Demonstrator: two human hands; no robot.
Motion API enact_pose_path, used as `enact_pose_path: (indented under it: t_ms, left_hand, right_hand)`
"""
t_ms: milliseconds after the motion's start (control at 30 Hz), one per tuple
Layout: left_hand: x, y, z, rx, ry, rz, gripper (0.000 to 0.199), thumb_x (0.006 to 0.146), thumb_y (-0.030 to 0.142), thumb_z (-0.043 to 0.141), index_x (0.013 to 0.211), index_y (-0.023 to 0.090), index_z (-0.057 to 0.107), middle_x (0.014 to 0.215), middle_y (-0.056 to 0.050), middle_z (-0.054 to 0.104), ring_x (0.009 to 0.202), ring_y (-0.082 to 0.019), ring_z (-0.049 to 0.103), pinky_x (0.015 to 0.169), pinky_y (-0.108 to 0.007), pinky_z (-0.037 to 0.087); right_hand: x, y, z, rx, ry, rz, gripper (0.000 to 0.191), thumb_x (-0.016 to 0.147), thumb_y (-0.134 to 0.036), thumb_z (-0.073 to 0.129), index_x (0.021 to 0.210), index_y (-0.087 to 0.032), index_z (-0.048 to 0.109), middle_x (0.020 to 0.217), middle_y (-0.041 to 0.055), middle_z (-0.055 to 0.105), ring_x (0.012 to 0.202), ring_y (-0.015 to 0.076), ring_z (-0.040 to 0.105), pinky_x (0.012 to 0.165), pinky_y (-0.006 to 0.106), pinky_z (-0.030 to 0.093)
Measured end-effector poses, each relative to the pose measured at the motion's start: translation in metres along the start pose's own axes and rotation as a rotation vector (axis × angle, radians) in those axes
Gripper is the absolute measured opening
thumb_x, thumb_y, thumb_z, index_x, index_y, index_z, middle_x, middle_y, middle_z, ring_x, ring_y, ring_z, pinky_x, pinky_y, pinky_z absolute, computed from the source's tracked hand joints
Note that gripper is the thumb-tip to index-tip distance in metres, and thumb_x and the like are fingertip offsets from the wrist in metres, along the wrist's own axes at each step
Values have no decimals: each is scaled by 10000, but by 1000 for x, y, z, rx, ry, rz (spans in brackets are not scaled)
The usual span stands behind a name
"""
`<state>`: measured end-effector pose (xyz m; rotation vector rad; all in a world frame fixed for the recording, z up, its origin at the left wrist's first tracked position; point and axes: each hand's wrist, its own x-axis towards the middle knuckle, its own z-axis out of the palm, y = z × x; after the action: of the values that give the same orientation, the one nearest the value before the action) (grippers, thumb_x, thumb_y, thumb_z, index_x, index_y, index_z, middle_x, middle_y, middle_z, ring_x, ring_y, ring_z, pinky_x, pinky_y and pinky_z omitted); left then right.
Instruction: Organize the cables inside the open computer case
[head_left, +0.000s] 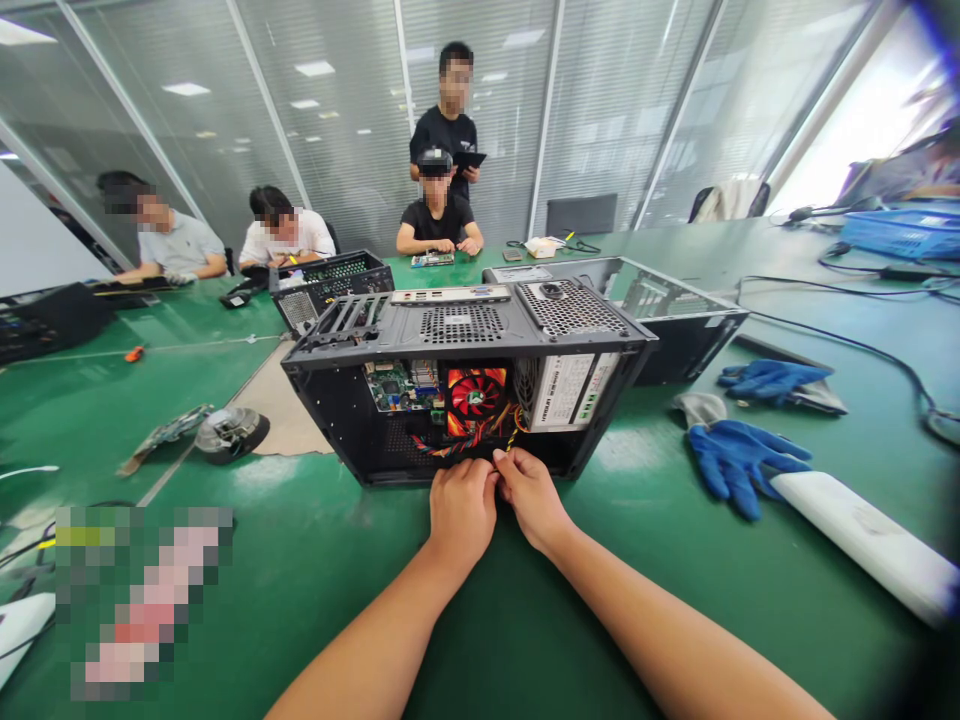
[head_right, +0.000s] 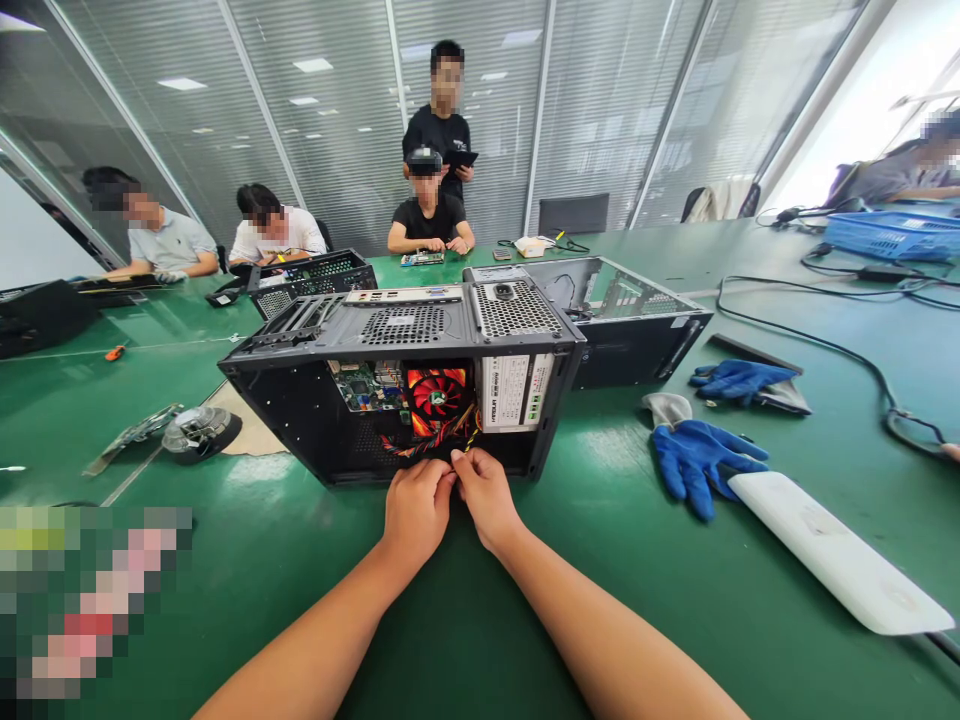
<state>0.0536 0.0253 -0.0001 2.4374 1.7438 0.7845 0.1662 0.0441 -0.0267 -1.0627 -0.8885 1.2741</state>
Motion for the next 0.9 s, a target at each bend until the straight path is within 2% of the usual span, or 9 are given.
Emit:
enact_pose_path:
  t_ms: [367,700,900]
  left_hand:
    - [2,-1,0,-16,4,-11,149,939,155,498,846,214,599,810,-11,663,800,-186,628,708,-300,386]
    - [-1,-1,2,-41,34,-10,118,925,176,521,829,205,583,782,-5,650,750,-181,622,698,-305,380]
    - [-1,0,1,-58,69,0,51,907,184,547,888,203,590,816,-11,672,794,-189,634,733,-322,374]
  right_hand:
    - [-1,-3,0,49,-37,5,401,760,-562,698,678,-191,570,496,-72,402,448,89,337,444,242,237]
    - [-2,-4,0,-26,1,-15,439,756,-564,700,603,-205,499,485,-70,407,463,94,322,465,253,252]
    - [-2,-5,1,-28,8,-15,454,740,-583,703,599,-207,493,487,-71,392,462,96,316,459,254,252]
